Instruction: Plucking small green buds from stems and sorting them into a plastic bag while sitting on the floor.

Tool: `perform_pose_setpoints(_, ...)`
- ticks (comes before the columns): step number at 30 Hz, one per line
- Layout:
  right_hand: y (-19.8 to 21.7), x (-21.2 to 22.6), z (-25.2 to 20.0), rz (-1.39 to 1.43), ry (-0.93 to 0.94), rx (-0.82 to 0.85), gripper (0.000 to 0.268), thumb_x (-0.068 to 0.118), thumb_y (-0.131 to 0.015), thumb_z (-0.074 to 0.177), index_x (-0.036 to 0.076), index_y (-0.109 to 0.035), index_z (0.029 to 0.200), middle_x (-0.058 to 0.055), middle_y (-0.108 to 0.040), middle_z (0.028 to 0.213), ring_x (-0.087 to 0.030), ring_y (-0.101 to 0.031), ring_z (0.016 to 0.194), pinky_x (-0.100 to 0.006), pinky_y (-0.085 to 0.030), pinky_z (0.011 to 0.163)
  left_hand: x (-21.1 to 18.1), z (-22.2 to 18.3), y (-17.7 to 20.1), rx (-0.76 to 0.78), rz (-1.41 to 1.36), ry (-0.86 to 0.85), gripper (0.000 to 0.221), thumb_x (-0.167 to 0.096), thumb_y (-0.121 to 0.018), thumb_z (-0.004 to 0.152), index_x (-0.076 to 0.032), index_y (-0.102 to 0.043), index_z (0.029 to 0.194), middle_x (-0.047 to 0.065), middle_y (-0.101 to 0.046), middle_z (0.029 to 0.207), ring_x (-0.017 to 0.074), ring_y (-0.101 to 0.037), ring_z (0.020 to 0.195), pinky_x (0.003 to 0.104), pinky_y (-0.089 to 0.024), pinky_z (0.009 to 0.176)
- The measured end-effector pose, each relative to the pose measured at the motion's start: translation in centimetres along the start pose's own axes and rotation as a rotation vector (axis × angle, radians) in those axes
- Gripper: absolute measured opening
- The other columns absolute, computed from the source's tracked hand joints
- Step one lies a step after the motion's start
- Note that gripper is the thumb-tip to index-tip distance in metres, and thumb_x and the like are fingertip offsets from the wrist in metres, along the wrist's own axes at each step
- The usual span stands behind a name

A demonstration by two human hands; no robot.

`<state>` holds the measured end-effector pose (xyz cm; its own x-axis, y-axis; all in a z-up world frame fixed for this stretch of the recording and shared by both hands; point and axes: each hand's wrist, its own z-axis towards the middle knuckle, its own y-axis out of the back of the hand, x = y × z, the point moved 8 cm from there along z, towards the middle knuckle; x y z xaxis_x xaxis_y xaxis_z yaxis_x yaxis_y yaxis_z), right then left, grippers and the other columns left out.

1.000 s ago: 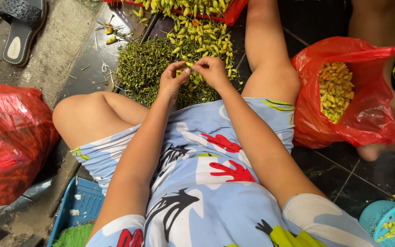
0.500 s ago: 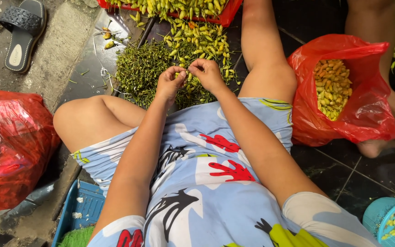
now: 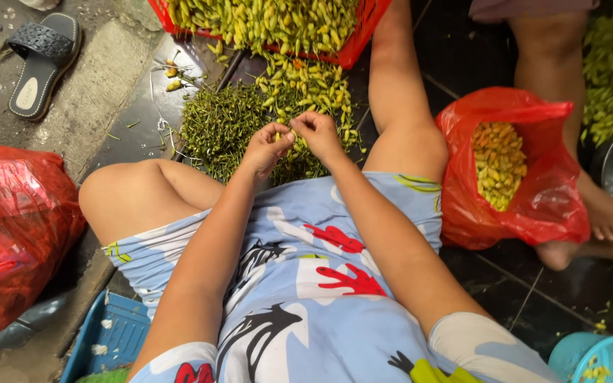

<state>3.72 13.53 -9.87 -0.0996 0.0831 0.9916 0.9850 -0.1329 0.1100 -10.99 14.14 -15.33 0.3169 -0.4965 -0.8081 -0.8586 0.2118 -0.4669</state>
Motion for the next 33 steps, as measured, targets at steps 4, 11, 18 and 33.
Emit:
perform_pose_setpoints(4, 0.5, -1.3, 0.4, 0.037, 0.005, -0.117, 0.013, 0.019, -0.078, 0.097, 0.01, -0.079, 0.105, 0.0, -0.075, 0.086, -0.004, -0.059, 0.074, -0.019, -0.05, 0.067, -1.5, -0.6, -0.8, -0.025, -0.004, -0.008, 0.023, -0.005, -0.08, 0.091, -0.006, -0.066, 0.109, 0.001, -0.062, 0.083, 0.0072, -0.062, 0.065, 0.016, -0.049, 0.054)
perform_pose_setpoints(11, -0.5, 0.9, -0.2, -0.179, 0.132, 0.035, 0.028, 0.019, -0.092, 0.082, 0.01, -0.078, 0.104, -0.003, -0.074, 0.082, -0.006, -0.061, 0.068, -0.02, -0.052, 0.061, -0.5, 0.2, 1.0, -0.121, -0.095, -0.002, 0.012, -0.012, -0.071, 0.1, -0.006, -0.067, 0.109, 0.003, -0.064, 0.088, 0.0083, -0.062, 0.065, 0.016, -0.047, 0.054)
perform_pose_setpoints(18, -1.0, 4.5, -0.5, -0.301, 0.328, 0.249, 0.012, 0.011, -0.074, 0.097, 0.01, -0.077, 0.085, -0.006, -0.069, 0.071, -0.02, -0.062, 0.068, -0.034, -0.052, 0.069, 0.0, 1.1, 1.8, -0.083, 0.035, -0.008, 0.008, -0.014, -0.068, 0.102, -0.006, -0.067, 0.102, 0.004, -0.065, 0.081, 0.008, -0.061, 0.061, 0.017, -0.046, 0.052)
perform_pose_setpoints(33, 2.2, -2.1, 0.8, -0.87, -0.071, 0.062, 0.014, 0.019, -0.084, 0.084, 0.014, -0.076, 0.094, -0.004, -0.075, 0.081, -0.03, -0.069, 0.089, -0.048, -0.05, 0.087, -0.4, 1.1, 2.4, -0.201, -0.065, 0.027, 0.011, -0.012, -0.07, 0.094, -0.009, -0.063, 0.102, 0.008, -0.072, 0.092, 0.0136, -0.073, 0.077, 0.024, -0.065, 0.071)
